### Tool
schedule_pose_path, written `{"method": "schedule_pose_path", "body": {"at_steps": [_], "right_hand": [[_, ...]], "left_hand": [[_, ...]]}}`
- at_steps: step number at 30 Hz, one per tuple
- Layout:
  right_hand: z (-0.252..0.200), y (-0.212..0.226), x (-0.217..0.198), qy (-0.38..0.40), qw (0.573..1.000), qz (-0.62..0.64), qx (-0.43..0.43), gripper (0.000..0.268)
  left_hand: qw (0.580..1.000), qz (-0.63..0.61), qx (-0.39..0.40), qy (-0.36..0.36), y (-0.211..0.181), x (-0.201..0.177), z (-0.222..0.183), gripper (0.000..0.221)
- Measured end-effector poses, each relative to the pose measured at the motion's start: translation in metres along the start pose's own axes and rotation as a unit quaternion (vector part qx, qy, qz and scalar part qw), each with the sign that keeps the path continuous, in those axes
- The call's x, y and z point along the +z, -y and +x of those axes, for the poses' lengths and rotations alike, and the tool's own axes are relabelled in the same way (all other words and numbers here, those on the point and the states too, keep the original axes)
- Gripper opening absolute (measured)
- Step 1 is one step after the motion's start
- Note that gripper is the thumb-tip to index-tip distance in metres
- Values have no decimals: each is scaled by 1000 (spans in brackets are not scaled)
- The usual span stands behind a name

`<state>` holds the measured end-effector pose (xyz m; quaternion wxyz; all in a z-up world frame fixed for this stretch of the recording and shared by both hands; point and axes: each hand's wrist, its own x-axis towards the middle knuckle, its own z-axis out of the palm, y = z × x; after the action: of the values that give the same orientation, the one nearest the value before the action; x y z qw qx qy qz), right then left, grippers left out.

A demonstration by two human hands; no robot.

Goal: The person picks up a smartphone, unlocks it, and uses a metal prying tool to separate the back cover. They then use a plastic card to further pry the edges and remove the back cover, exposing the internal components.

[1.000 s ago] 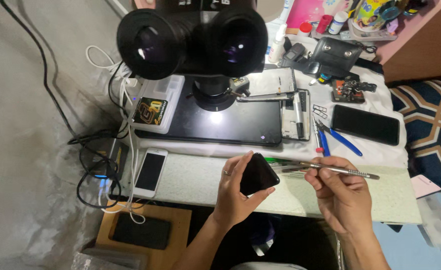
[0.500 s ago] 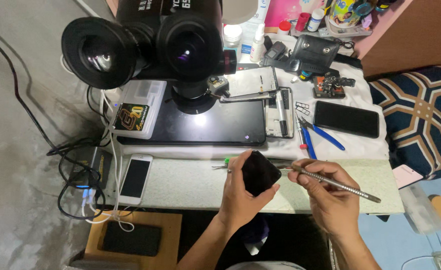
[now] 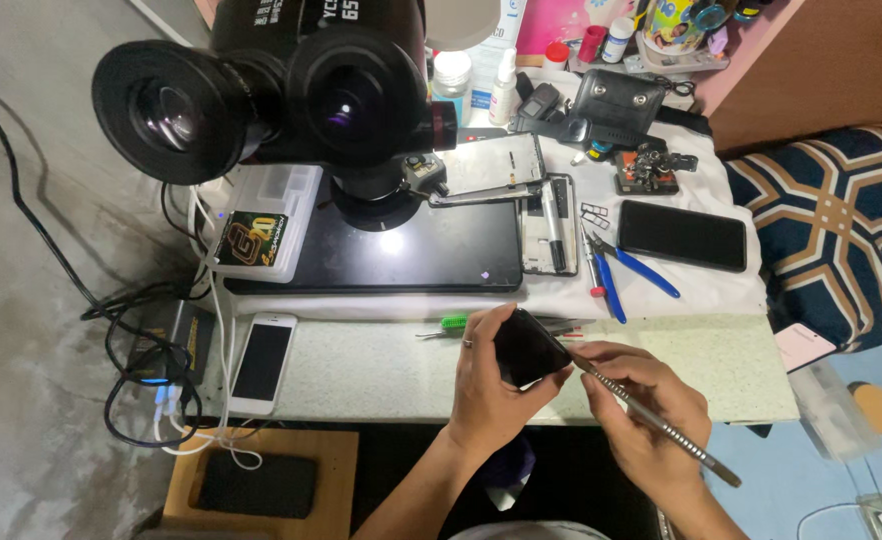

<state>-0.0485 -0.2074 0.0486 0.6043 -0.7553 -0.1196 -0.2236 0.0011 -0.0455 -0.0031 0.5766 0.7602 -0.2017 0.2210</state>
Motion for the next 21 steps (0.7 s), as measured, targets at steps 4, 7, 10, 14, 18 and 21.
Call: {"method": "schedule_pose_path", "body": {"at_steps": [4,7,10,14,18,21], "right_hand": [[-3,11,1,-4,999,-49,-10,17],[-3,18,3,-11,995,-94,-27,16],[-2,24,5,-17,987,-139,-79,18],[-1,27,7,-13,979,-167,-115,21],[-2,28,8,-15,970,-193,-145,24],[-2,27,8,-11,963,-201,-178,25]], "left_hand": [[1000,-16,3,6,-1,1,-1,88],[1000,-26,3,10,-1,2,-3,89],[1000,-29,3,7,0,6,-5,89],[999,-17,27,-4,1,9,-6,90],[998,-5,57,-11,2,11,-5,90],[998,-16,55,-5,3,11,-6,91]]}}
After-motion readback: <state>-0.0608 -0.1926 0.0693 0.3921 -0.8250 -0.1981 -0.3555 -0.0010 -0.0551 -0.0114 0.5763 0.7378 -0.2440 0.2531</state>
